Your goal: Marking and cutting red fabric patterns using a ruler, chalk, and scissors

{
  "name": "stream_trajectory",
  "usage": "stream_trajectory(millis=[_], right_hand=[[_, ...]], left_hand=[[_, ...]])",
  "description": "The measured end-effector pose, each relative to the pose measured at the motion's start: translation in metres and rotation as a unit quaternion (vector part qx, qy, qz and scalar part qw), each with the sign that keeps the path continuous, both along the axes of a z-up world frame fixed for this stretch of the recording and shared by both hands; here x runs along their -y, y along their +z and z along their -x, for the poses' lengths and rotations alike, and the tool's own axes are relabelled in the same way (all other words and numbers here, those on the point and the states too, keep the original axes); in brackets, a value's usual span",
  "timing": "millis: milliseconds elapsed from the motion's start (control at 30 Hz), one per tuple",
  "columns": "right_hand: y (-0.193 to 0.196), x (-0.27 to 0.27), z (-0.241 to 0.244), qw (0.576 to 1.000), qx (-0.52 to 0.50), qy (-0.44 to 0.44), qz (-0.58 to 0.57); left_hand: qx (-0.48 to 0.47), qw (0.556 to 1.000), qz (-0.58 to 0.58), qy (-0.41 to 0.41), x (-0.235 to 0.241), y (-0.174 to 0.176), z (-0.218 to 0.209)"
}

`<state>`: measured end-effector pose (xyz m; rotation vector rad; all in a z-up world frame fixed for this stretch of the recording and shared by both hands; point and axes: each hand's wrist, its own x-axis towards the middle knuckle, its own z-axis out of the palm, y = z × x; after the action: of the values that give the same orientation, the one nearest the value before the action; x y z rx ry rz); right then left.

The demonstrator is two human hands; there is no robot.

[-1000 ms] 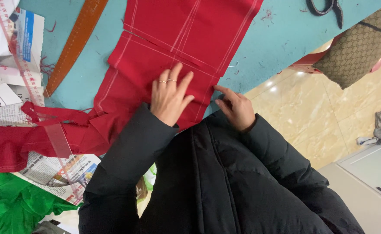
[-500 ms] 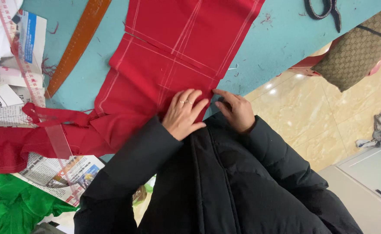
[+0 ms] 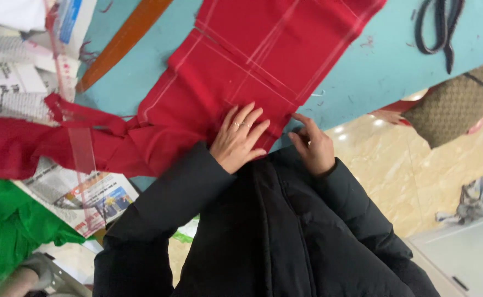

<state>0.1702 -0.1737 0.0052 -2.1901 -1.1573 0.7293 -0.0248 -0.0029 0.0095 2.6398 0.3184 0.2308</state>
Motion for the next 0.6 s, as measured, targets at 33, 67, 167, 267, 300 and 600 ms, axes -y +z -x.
stream_trajectory(millis=[33, 67, 167, 267, 300, 600], right_hand=[[0.0, 0.0, 0.0, 1.0, -0.001, 0.009, -0.002], [0.0, 0.0, 0.0, 1.0, -0.002, 0.01, -0.009], [0.002, 0.0, -0.002, 1.0, -0.015, 0.012, -0.011], [0.009, -0.003, -0.001, 1.0, -0.026, 0.015, 0.001], [0.011, -0.003, -0.001, 0.999, -0.026, 0.019, 0.008], [0.002, -0.001, -0.003, 0.999, -0.026, 0.016, 0.025]], left_hand=[[-0.001, 1.0, -0.002, 0.009, -0.012, 0.001, 0.001], [0.004, 0.999, -0.024, 0.028, -0.025, 0.002, 0.002], [0.019, 0.993, -0.081, 0.085, -0.067, 0.0, 0.008], [0.011, 0.98, -0.15, 0.133, -0.106, -0.006, 0.012], [-0.006, 0.972, -0.184, 0.146, -0.118, -0.008, 0.012], [-0.038, 0.976, -0.151, 0.149, -0.152, -0.017, -0.001]])
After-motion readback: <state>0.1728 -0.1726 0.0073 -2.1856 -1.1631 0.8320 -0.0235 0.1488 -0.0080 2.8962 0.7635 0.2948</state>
